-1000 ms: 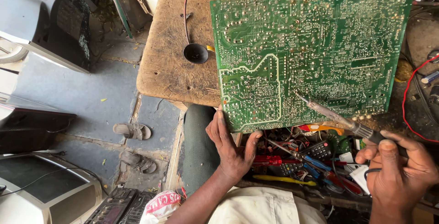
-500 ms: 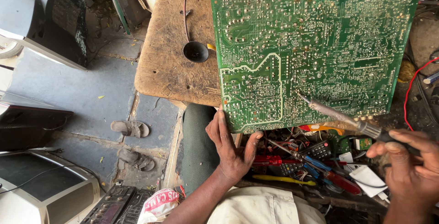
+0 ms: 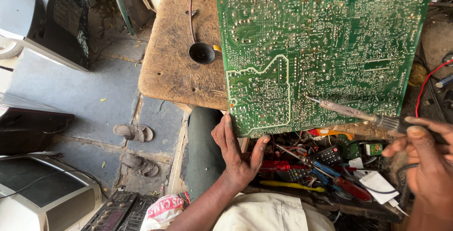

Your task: The person works on a green circuit board, using a soldering iron to heat solder joints and a pair of pliers to remove components. They repeatedly flip the board and use tools to manipulate specific areas on the board's surface.

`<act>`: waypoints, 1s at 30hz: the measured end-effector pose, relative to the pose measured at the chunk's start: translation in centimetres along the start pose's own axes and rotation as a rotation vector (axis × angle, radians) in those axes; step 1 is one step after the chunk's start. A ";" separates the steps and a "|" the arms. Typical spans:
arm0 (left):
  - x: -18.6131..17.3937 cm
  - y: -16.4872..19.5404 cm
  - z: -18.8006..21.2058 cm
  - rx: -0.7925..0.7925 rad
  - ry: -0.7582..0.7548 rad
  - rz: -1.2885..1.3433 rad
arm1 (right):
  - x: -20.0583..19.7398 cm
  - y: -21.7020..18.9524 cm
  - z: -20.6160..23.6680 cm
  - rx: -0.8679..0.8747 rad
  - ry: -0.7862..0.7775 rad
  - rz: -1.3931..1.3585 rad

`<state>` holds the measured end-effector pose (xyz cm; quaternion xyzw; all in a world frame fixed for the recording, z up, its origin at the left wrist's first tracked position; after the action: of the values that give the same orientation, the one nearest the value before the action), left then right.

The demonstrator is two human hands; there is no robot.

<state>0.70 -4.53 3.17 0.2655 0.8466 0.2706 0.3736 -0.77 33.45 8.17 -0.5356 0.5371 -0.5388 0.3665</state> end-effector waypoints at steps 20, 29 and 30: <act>0.2 0.4 0.2 -0.002 0.056 0.068 | 2.4 -1.1 0.3 -0.028 -0.028 0.129; 0.2 0.5 0.2 -0.024 0.044 0.075 | 2.4 -0.6 2.3 -0.125 -0.085 0.207; 0.2 0.5 0.1 -0.021 0.043 0.077 | 2.5 -0.6 2.3 -0.120 -0.078 0.207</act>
<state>0.81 -4.01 3.30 0.2881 0.8408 0.2991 0.3473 1.15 30.71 8.84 -0.5189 0.6063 -0.4435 0.4080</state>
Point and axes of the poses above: each hand's wrist, its own z-axis away from the middle knuckle, its own x-axis out of the palm, y = z × x, the point moved 2 cm from there along -z, towards the middle knuckle, and after that the axes turned 14 degrees about -z, right-handed, at the moved point
